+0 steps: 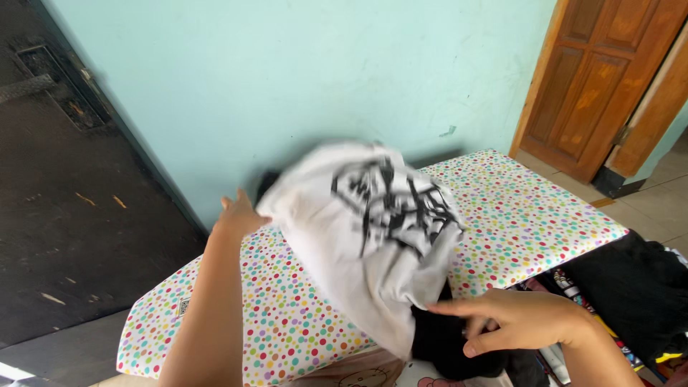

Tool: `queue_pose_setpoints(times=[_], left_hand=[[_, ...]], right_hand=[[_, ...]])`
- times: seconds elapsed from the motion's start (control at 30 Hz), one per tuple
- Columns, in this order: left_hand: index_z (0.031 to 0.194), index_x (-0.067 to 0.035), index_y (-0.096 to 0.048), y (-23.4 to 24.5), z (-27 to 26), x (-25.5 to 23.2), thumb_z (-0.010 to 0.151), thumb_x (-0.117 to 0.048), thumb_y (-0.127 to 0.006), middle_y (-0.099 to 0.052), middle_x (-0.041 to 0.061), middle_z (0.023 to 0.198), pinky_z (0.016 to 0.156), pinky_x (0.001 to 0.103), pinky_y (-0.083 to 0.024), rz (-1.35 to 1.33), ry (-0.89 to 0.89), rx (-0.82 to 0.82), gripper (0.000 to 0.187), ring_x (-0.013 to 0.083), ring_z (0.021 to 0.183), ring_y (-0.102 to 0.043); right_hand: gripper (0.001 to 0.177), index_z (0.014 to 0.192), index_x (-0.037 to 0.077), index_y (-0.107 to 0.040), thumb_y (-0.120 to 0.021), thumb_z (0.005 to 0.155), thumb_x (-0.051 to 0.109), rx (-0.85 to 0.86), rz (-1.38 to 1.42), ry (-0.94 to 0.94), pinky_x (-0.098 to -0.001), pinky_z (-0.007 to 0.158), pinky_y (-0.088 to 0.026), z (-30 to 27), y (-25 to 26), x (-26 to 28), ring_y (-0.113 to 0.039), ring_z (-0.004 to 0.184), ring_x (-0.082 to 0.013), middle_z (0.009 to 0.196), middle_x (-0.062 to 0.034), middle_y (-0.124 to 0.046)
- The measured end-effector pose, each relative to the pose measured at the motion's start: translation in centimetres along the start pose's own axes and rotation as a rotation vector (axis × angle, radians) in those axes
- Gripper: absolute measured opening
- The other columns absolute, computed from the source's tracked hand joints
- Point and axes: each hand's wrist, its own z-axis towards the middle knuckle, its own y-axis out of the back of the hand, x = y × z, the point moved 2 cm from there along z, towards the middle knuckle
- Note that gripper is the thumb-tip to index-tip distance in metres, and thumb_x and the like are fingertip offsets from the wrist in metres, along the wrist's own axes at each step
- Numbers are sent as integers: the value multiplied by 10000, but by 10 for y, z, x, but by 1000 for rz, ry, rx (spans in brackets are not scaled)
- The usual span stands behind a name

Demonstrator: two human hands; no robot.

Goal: The person folds a black garment on a polka-dotted ironing board and places it on a nearby stack. They then retrieve a white and black hoodie from a green laundry basket, turn it inside out, and fold it on the ironing board.

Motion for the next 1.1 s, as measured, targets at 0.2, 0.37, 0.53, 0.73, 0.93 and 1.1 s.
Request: queue_pose_setpoints(times=[0.2, 0.37, 0.53, 0.73, 0.93, 1.1], left_hand=[[1571, -147, -355, -23, -75, 36, 805, -493, -747, -200, 183, 1681, 1021, 460, -516, -212, -44, 20, 927, 370, 1250, -609], [1467, -121, -515, -11, -124, 24, 861, -508, -720, -438, 159, 1554, 1020, 447, -505, -335, -333, -96, 748, 329, 1377, -517], [1443, -111, -520, 11, -163, 18, 862, -391, -713, -528, 139, 1482, 944, 426, -564, -656, -297, -49, 673, 271, 1319, -580], [1429, -46, -576, 71, -208, 27, 979, -216, -692, -683, 168, 1259, 1007, 365, -550, -890, -529, -382, 495, 238, 1236, -678], [1339, -16, -587, 102, -257, 56, 1021, -96, -690, -593, 145, 1337, 956, 363, -522, -596, -475, -870, 344, 251, 1211, -638], [1198, -56, -675, 79, -262, 73, 894, -143, -750, -684, 115, 1167, 884, 370, -544, -486, -511, -632, 325, 271, 1086, -675]], right_hand=[[632, 1090, -10, -743, -565, 943, 578, -804, 285, -416, -381, 749, -589, 47, 27, -93, -782, 803, -221, 903, -175, -810], [813, 1205, -29, -701, -467, 959, 710, -675, 930, -500, -445, 920, -573, 109, 29, -101, -758, 1012, -303, 1093, -180, -785], [670, 1461, 200, -447, -687, 838, 253, -860, 1254, -47, -435, 963, -542, 155, 23, -29, -662, 1146, -243, 1346, -119, -653], [540, 1506, 54, -522, -665, 985, 67, -1269, 33, 604, -427, 1169, -417, 186, 23, 102, -559, 1380, -320, 1452, -191, -621], [400, 1241, 300, -719, -720, 843, 262, -248, -464, 694, -513, 1033, -399, 196, -83, 191, -514, 1314, -334, 1398, -90, -601], [322, 1198, 211, -747, -705, 881, 249, -216, -409, 815, -630, 1153, -248, 177, -116, 181, -496, 1398, -331, 1432, -78, -603]])
